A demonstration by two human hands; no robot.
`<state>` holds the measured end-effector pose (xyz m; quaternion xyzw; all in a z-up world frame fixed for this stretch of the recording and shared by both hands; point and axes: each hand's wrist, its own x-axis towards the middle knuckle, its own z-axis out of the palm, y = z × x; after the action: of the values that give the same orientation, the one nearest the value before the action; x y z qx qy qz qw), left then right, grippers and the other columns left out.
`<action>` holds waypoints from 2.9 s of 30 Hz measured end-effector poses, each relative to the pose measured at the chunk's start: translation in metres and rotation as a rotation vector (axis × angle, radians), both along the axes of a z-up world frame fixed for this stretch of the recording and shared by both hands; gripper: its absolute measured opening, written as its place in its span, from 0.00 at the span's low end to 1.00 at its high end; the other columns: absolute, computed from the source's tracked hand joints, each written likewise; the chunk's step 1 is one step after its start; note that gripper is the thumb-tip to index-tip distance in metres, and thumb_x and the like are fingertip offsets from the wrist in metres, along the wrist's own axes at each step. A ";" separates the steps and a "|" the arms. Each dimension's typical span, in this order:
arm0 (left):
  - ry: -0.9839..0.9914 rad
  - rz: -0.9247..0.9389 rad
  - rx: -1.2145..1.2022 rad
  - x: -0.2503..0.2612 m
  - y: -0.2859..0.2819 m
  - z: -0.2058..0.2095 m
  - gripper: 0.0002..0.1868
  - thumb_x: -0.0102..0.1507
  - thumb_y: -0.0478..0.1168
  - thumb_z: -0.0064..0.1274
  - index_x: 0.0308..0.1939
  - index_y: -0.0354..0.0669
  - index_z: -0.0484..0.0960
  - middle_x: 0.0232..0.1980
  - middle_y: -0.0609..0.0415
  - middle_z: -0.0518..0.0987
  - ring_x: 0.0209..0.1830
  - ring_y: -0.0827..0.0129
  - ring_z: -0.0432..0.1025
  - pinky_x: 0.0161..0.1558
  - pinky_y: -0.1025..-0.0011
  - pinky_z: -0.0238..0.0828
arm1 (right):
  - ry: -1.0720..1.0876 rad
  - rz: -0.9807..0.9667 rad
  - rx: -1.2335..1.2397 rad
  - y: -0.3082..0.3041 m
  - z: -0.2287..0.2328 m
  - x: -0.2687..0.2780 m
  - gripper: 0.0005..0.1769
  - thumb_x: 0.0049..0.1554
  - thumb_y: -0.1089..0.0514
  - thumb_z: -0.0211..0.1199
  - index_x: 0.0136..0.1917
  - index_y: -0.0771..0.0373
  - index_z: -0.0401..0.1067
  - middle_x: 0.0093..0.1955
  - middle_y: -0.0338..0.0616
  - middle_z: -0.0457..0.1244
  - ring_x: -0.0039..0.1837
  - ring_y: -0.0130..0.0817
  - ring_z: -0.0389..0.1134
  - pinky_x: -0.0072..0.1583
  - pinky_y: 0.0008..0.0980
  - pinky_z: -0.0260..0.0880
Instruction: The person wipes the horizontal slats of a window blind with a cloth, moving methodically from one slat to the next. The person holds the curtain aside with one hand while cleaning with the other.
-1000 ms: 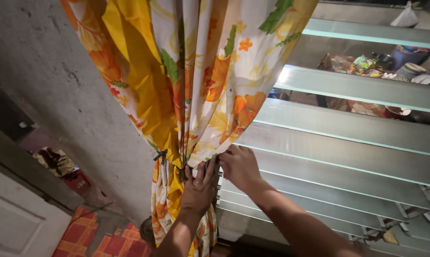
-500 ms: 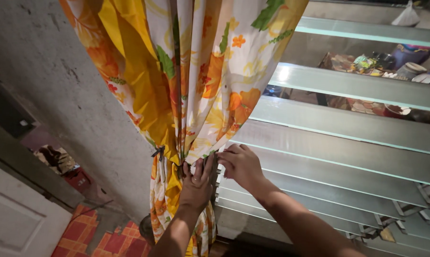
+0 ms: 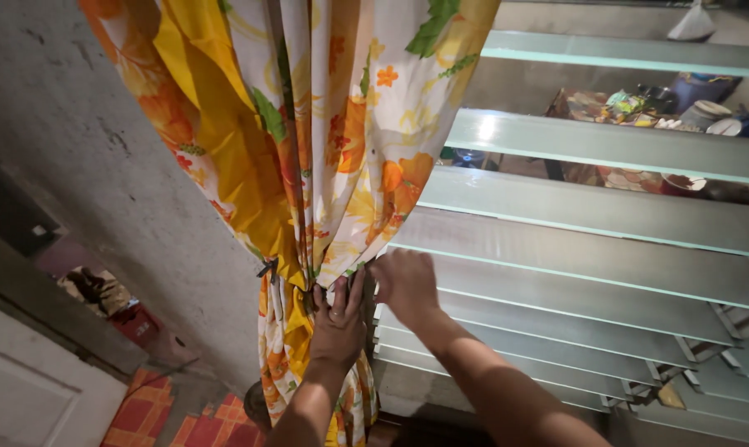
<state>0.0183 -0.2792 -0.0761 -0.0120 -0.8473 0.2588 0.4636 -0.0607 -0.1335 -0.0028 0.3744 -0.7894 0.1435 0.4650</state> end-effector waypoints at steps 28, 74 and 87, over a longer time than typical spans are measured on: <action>-0.122 -0.056 0.115 0.015 0.005 0.021 0.43 0.56 0.47 0.50 0.77 0.48 0.59 0.83 0.57 0.47 0.80 0.49 0.34 0.66 0.40 0.56 | -0.307 0.221 0.024 0.025 0.050 0.030 0.04 0.49 0.57 0.66 0.40 0.54 0.77 0.42 0.36 0.64 0.47 0.39 0.63 0.58 0.37 0.59; 0.023 0.010 0.015 0.004 0.008 0.018 0.43 0.52 0.37 0.37 0.76 0.50 0.60 0.85 0.58 0.43 0.83 0.39 0.23 0.70 0.33 0.46 | -0.834 0.103 -0.246 0.037 0.037 0.014 0.15 0.55 0.48 0.68 0.54 0.52 0.77 0.45 0.44 0.73 0.51 0.51 0.74 0.57 0.49 0.73; -0.096 -0.027 0.123 0.009 0.006 0.017 0.41 0.58 0.39 0.45 0.78 0.47 0.58 0.83 0.60 0.46 0.80 0.46 0.31 0.66 0.42 0.53 | -1.587 0.055 -0.400 0.007 0.117 0.022 0.19 0.65 0.57 0.45 0.45 0.72 0.71 0.26 0.51 0.66 0.22 0.40 0.61 0.26 0.36 0.65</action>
<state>0.0275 -0.2733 -0.0595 -0.0071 -0.8826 0.1992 0.4258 -0.0383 -0.1270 0.1138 0.0905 -0.8335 0.5153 -0.1777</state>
